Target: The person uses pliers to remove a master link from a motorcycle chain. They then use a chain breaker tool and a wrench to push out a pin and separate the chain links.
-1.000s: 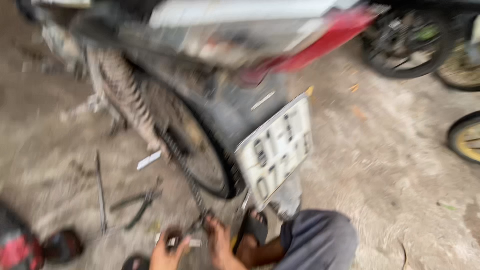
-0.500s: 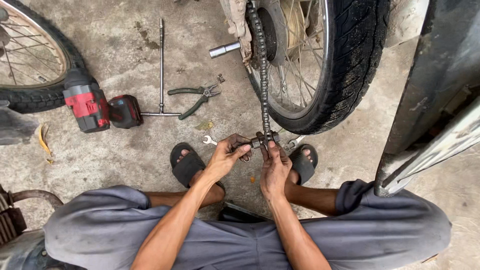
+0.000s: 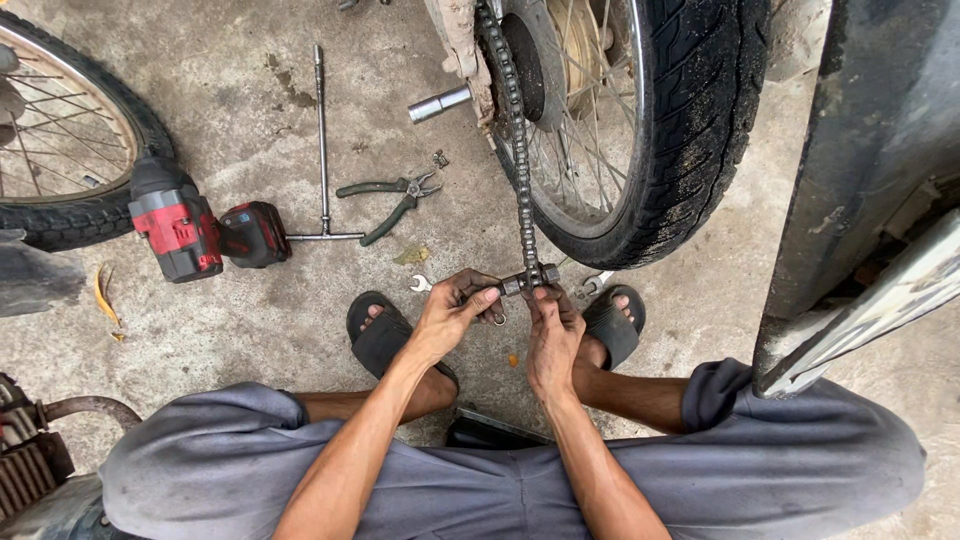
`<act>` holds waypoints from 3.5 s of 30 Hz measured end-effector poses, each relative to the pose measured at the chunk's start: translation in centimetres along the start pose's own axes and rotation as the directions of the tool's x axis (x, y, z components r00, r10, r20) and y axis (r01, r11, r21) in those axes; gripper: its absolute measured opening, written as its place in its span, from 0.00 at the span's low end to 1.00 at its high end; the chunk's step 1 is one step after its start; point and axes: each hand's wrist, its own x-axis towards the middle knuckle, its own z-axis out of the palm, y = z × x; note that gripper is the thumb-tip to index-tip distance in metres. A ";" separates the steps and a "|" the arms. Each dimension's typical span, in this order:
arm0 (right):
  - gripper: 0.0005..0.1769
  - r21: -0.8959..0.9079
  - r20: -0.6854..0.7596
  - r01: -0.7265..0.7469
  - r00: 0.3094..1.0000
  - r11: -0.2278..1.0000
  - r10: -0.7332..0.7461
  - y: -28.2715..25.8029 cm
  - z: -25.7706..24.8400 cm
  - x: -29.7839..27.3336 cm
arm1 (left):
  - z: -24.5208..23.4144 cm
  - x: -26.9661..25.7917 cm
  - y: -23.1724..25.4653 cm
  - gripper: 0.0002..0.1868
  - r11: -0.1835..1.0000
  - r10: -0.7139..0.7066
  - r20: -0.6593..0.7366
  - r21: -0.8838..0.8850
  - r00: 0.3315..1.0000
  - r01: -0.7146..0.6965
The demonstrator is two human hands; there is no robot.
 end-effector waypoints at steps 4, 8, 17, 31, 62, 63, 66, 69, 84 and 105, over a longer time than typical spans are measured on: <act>0.10 0.017 0.022 -0.014 1.000 1.000 0.014 -1.6 1.0 -0.3 | 0.0 0.6 1.1 0.12 1.000 0.000 0.029 0.029 1.000 -0.001; 0.10 0.009 0.030 -0.016 0.999 1.000 0.015 -0.6 -0.4 0.7 | 0.4 1.0 2.5 0.11 0.999 -0.018 0.068 0.042 0.998 0.015; 0.08 0.025 0.009 -0.004 1.000 1.000 0.004 -2.5 0.2 0.2 | 1.3 1.0 1.0 0.13 0.998 -0.024 0.053 0.054 0.998 0.021; 0.07 -0.097 -0.024 -0.055 0.998 0.994 0.053 -4.2 0.3 1.1 | 2.3 1.7 -0.2 0.11 0.997 0.059 -0.048 0.059 0.997 -0.057; 0.15 -0.172 0.175 -0.422 0.876 0.890 0.450 -3.8 -2.2 4.5 | 2.9 1.1 0.8 0.13 0.992 0.042 -0.135 0.122 0.990 -0.025; 0.16 -0.219 0.169 -0.391 0.887 0.894 0.429 -3.6 -2.4 4.5 | 2.9 1.0 0.9 0.13 0.992 0.041 -0.129 0.126 0.991 -0.024; 0.16 -0.300 0.133 -0.302 0.926 0.905 0.353 -6.3 -0.4 2.8 | 2.8 1.1 -0.4 0.13 0.995 0.043 -0.106 0.091 0.993 -0.033; 0.11 -0.279 0.104 -0.245 0.953 0.928 0.283 -7.1 0.4 2.2 | 2.9 0.9 -1.1 0.12 0.999 0.044 -0.090 0.024 0.995 -0.042; 0.03 -0.081 0.113 -0.133 0.983 0.988 0.141 -5.4 -0.7 2.7 | 2.6 -0.1 3.7 0.20 0.953 -0.302 -0.023 0.020 0.953 0.302; 0.03 -0.140 0.126 -0.054 0.990 0.989 0.072 -6.5 1.0 1.6 | 3.9 -0.5 3.4 0.19 0.943 -0.323 -0.105 -0.121 0.940 0.311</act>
